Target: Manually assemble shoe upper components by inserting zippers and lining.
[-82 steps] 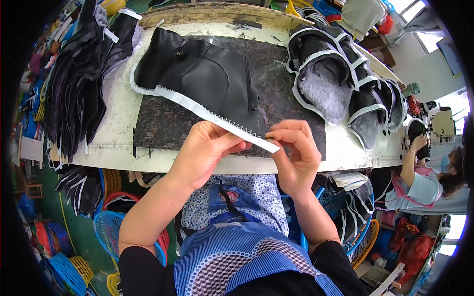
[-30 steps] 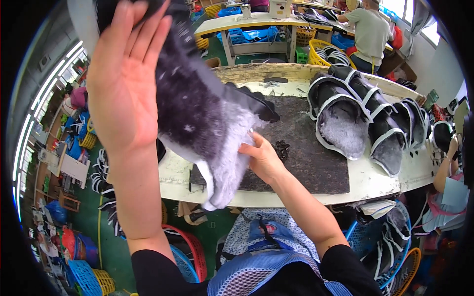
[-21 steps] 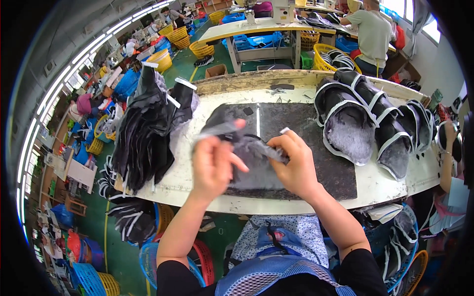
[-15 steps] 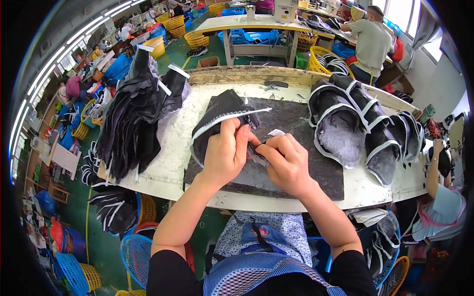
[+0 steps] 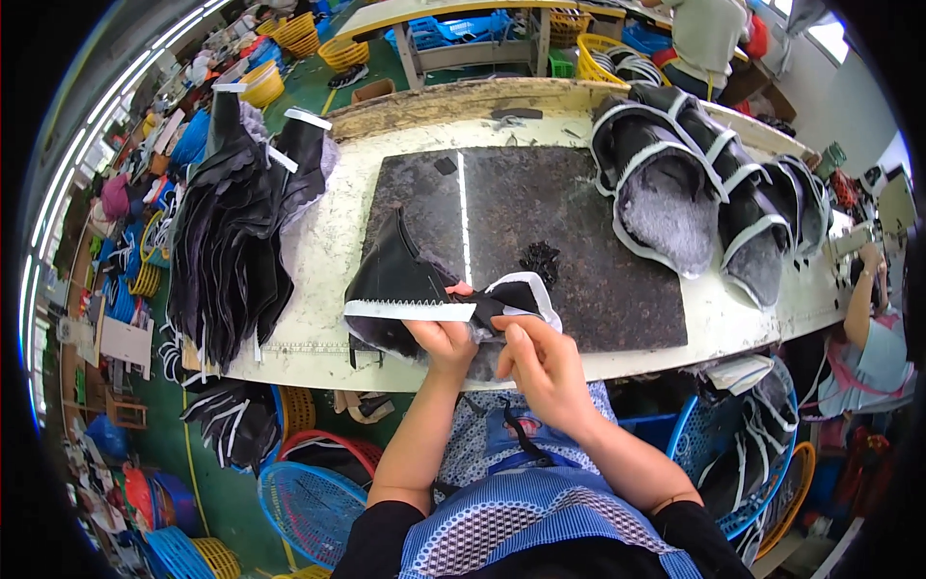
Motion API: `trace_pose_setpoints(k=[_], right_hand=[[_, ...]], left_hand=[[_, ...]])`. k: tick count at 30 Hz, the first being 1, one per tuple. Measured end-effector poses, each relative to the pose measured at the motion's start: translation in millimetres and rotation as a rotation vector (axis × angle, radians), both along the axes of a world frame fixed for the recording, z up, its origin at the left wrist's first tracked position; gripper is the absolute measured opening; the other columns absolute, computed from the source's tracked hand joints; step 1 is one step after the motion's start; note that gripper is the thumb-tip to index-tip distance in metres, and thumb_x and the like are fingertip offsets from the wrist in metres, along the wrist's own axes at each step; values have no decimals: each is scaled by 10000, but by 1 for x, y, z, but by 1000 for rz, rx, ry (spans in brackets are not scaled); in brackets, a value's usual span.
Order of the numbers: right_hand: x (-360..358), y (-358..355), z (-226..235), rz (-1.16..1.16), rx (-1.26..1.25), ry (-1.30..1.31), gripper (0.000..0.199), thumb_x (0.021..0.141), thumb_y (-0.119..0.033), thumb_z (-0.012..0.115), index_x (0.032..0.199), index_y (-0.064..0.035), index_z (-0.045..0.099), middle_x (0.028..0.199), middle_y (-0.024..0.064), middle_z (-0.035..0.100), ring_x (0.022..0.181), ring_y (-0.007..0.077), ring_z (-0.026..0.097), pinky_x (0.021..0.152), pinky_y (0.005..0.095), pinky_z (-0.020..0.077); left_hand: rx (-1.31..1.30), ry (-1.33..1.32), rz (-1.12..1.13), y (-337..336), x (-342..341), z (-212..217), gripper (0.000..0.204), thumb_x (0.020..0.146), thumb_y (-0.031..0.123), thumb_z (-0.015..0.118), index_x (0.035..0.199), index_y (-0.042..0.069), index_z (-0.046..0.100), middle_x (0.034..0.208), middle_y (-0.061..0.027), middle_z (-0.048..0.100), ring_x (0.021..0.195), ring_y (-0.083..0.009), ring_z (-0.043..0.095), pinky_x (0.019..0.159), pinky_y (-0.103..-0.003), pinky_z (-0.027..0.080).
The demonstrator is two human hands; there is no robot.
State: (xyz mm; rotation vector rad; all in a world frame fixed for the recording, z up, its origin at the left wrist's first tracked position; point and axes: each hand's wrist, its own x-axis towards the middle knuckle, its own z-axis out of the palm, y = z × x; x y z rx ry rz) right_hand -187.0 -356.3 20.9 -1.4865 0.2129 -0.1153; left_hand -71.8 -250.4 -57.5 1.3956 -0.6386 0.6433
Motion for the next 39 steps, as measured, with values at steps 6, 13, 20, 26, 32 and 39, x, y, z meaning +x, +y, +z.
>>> trace_pose_setpoints(k=[6,13,20,26,32,39], right_hand=[[15,6,1,79,165,167,336,994,-260,517,1071,65,561,666,82,639,457,67,492,417,201,366],[21,6,-4,136,748,305,298,1014,-289,479,958,-20,595,767,66,643,593,81,556,542,180,440],[15,35,1,50,1149,234,171,979,-153,528,1080,-33,596,965,111,696,894,159,684,733,218,559],[38,10,26,-54,1249,226,202,970,-171,549,1095,-18,591,1134,139,657,999,178,661,854,250,555],[42,35,24,154,786,48,135,948,-151,596,979,-35,657,1052,121,690,979,160,658,855,267,526],[44,34,15,188,619,-11,140,937,-145,621,957,-22,683,886,27,682,809,75,597,751,236,493]], left_hand=[[-36,36,22,-4,-3,-2,302,968,156,419,1177,-10,278,860,-180,596,730,-230,608,699,-348,514],[-134,56,-6,-3,-7,4,225,912,91,448,1078,-43,377,856,-174,611,712,-233,618,689,-338,511],[-112,158,-71,22,-9,23,236,952,164,538,1048,-42,478,879,-154,662,752,-216,656,676,-316,530],[343,744,-337,99,-24,116,133,943,103,604,961,-22,562,765,-125,669,554,-136,624,487,-231,492],[214,780,-374,107,-52,104,130,946,131,604,955,1,599,766,-116,656,517,-137,600,488,-225,479],[179,638,-382,96,-60,75,161,955,89,580,1090,10,542,845,-165,675,607,-173,648,536,-261,525]])
